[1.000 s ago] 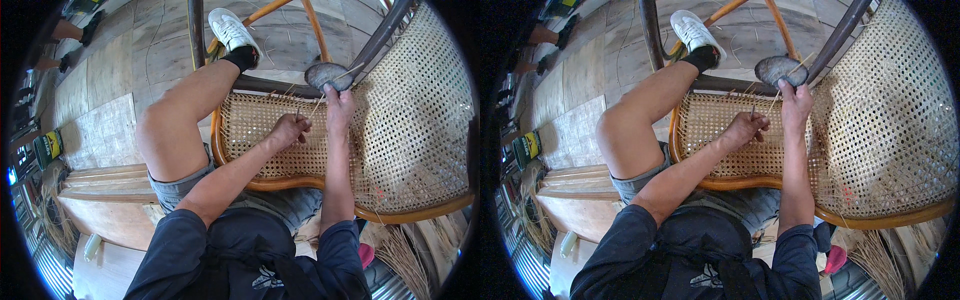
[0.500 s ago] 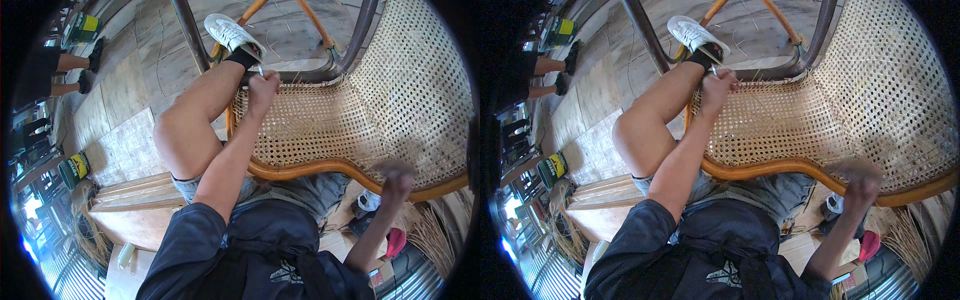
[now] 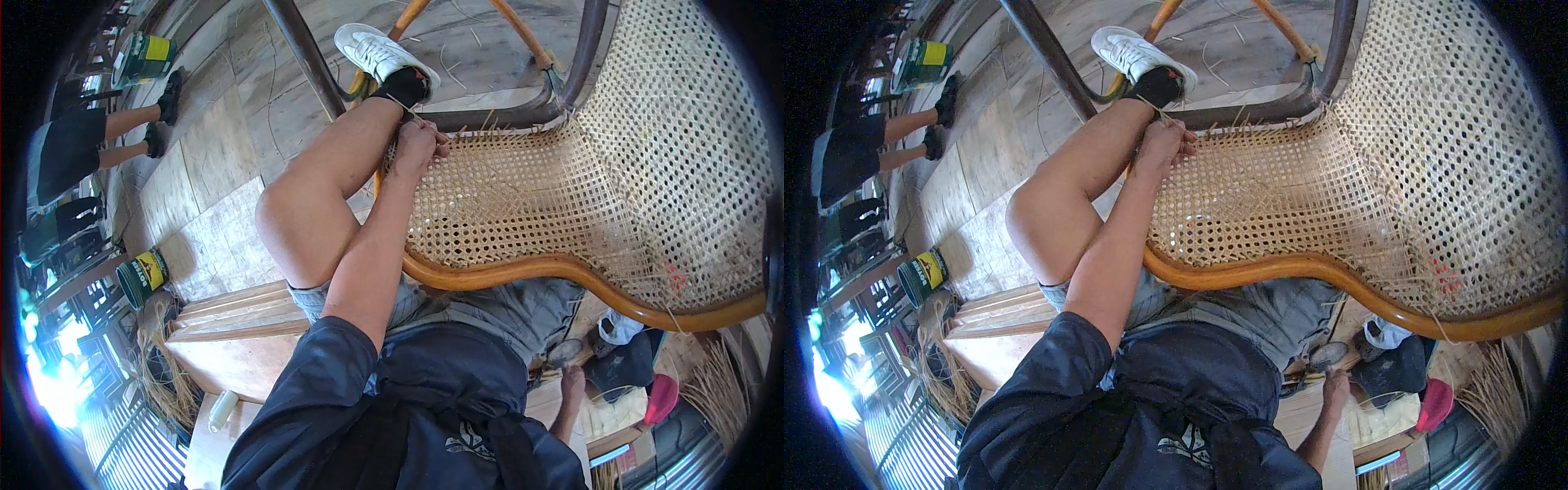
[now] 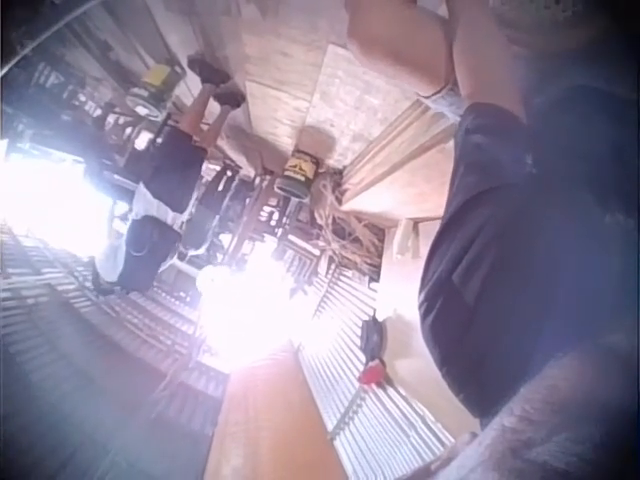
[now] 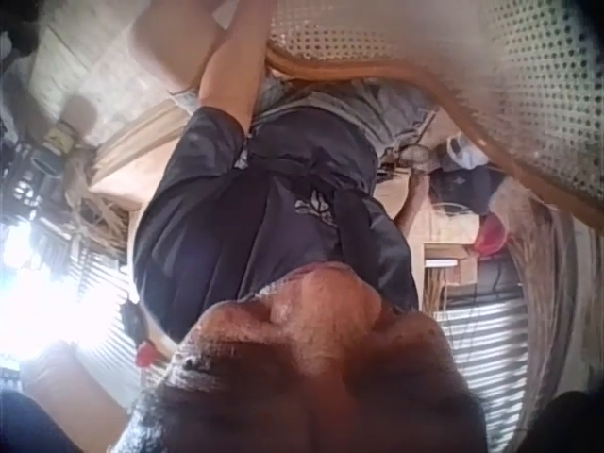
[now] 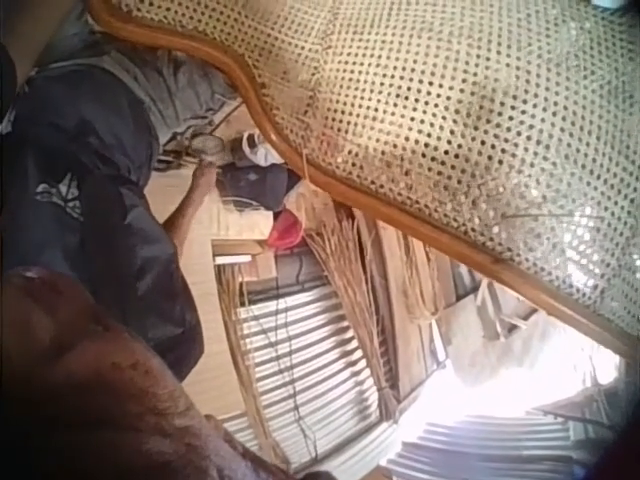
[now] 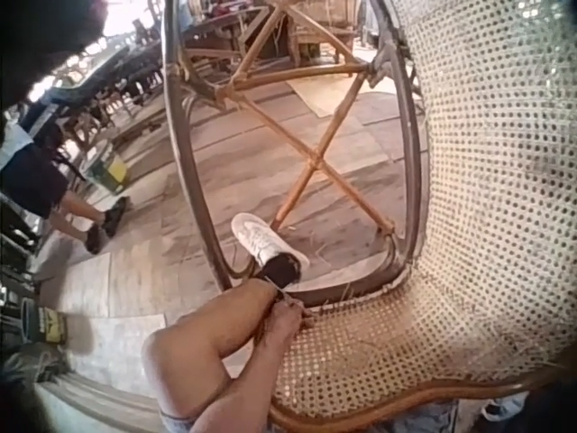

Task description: Weaving and repairing a rattan chair seat using strips of cane.

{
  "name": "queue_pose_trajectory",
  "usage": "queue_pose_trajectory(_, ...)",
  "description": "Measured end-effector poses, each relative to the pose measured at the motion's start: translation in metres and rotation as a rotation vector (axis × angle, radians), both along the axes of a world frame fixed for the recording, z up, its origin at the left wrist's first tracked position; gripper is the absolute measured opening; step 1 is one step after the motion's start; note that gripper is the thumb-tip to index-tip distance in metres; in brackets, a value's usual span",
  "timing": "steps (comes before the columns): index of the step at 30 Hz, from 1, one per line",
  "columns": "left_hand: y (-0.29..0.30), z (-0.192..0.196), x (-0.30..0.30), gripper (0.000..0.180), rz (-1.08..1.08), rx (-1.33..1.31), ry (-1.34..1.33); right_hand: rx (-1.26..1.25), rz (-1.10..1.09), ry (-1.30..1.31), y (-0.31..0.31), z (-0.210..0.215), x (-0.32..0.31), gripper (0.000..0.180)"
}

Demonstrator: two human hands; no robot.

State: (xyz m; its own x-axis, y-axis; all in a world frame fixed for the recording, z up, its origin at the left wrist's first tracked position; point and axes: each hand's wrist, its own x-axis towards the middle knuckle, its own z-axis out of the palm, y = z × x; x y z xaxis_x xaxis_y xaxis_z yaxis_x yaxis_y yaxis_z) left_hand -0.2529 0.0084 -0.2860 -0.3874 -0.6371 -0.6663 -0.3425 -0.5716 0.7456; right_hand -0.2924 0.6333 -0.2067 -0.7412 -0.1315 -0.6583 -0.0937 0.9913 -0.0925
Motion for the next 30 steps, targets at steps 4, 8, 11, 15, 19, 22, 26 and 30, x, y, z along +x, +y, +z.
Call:
queue_pose_trajectory(4,0.004,0.045,-0.006,0.014,-0.026,0.117,0.022,-0.072,0.150,-0.232,-0.169,0.098,-0.058,0.030)
queue_pose_trajectory(8,0.017,0.122,-0.017,0.015,-0.163,0.064,0.285,-0.799,-0.113,-0.094,-0.346,0.077,-0.088,0.033)
queue_pose_trajectory(11,0.036,0.134,-0.036,0.016,-0.390,-0.012,0.386,-1.137,-0.100,-0.312,-0.433,0.013,-0.106,0.044)
queue_pose_trajectory(15,0.031,0.127,-0.035,0.017,-0.251,-0.152,0.372,-1.076,-0.026,-0.820,-0.439,0.006,-0.123,0.051)
queue_pose_trajectory(19,0.038,0.086,-0.035,0.019,-0.300,-0.174,0.186,-0.913,0.199,-0.544,-0.426,0.006,-0.118,0.058)
queue_pose_trajectory(22,0.055,0.069,-0.034,0.016,-0.218,-0.074,0.251,-0.774,0.202,-0.581,-0.431,0.024,-0.127,0.049)
queue_pose_trajectory(26,0.058,0.082,-0.038,0.015,-0.156,-0.036,0.299,-0.665,0.468,-0.491,-0.422,0.019,-0.134,0.038)
queue_pose_trajectory(30,0.062,0.084,-0.037,0.016,-0.318,-0.261,0.226,-0.600,0.418,-0.499,-0.429,0.038,-0.127,0.030)
